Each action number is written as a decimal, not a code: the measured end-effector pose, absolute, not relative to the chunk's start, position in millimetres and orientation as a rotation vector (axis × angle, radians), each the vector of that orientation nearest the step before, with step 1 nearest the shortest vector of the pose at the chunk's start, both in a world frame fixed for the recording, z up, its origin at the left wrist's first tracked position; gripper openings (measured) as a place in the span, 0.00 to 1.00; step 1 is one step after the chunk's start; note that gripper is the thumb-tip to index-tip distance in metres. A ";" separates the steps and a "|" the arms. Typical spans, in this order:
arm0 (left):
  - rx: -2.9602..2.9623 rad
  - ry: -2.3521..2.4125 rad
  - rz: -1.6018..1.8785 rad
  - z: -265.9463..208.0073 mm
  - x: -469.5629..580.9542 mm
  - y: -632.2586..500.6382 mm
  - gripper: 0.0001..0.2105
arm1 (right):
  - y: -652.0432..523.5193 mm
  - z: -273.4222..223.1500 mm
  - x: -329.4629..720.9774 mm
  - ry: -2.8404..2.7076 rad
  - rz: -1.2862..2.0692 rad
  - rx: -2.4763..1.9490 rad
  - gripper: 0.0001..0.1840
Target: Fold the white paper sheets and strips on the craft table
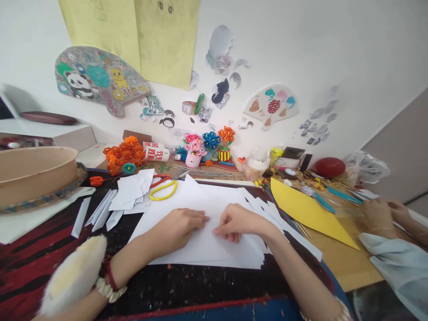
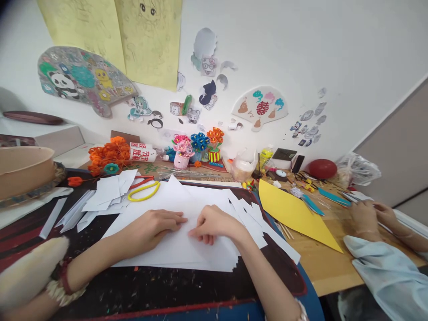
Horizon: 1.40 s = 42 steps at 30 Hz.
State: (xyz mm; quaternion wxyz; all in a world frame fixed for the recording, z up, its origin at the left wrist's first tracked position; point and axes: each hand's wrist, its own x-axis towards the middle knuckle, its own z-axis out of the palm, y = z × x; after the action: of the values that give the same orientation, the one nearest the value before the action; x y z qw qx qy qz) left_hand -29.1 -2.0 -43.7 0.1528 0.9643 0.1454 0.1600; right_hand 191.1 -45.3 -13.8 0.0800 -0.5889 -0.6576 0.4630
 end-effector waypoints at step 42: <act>2.763 0.403 0.457 -47.8 -27.3 1.7 0.16 | -62.8 -30.6 267.7 -1.624 1.648 -1.926 0.22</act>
State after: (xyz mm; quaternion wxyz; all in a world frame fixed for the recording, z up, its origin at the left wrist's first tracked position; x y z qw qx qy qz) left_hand -27.3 1.7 -47.8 0.1556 0.9647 0.1407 0.1594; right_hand 267.7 -62.8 -30.6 0.0655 -0.6383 -0.5384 0.5463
